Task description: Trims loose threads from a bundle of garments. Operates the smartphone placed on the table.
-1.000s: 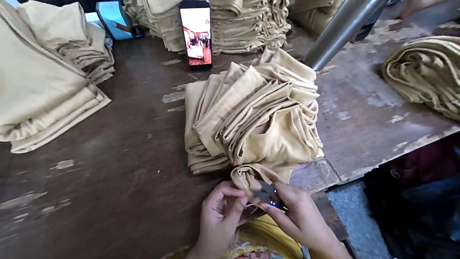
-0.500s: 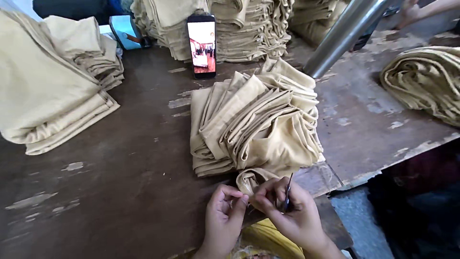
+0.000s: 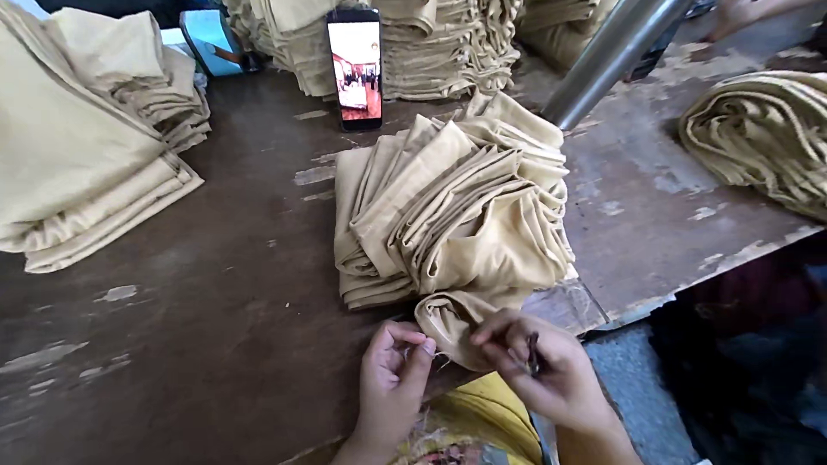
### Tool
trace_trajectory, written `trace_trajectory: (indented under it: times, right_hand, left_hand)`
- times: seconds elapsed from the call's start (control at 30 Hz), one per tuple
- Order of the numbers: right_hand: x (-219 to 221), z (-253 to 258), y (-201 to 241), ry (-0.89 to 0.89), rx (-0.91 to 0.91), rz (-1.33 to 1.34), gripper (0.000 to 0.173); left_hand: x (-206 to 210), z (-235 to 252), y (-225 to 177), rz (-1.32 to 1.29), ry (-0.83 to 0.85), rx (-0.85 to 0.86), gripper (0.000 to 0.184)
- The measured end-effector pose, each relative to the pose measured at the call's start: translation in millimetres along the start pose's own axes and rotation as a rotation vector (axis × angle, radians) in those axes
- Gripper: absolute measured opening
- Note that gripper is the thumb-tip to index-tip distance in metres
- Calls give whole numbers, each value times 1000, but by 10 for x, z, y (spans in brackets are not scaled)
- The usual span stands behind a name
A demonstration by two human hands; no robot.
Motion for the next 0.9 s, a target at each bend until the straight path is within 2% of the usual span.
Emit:
trace_trajectory:
  times: [0.07,0.27,0.4,0.5,0.63,0.77,0.83,0.9]
  right_hand:
    - [-84,28,-89,-81,14,-37,9]
    - [65,64,-108,51,-103,-123,11]
    - [90,52,-60,-30,-239,-247,13]
    - [0,20,25,-44,-230,-202,13]
    - [-120,-97,208,73,-162,35,18]
    - [-130,-219,442,291,-97,408,22]
    - [-61,-287,480,383,-71,532,25]
    - [65,-357,471,453,-63,574,27]
  left_hand:
    - [-8,4,7,3,-4,8,14]
    - [-7,9,6,-10,-16,-5,13]
    - [-14,4,7,-12,-20,-14,14]
    - [-24,8,11,-17,-16,-5,13]
    - [-39,11,-3,-6,-36,-19,10]
    - [-134,9,-168,291,4,132,5]
    - [-165,-22,-289,466,92,224,4]
    - [-120,-93,-418,597,259,289,3]
Point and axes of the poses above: each hand's wrist, its own z-axis towards the middle knuckle, its own x-axis out of the palm, y = z × x, the point moved 7 cm from there along z, towards the middle knuckle, and after that the axes turned 11 degrees about -y, right-handed, at the moved point
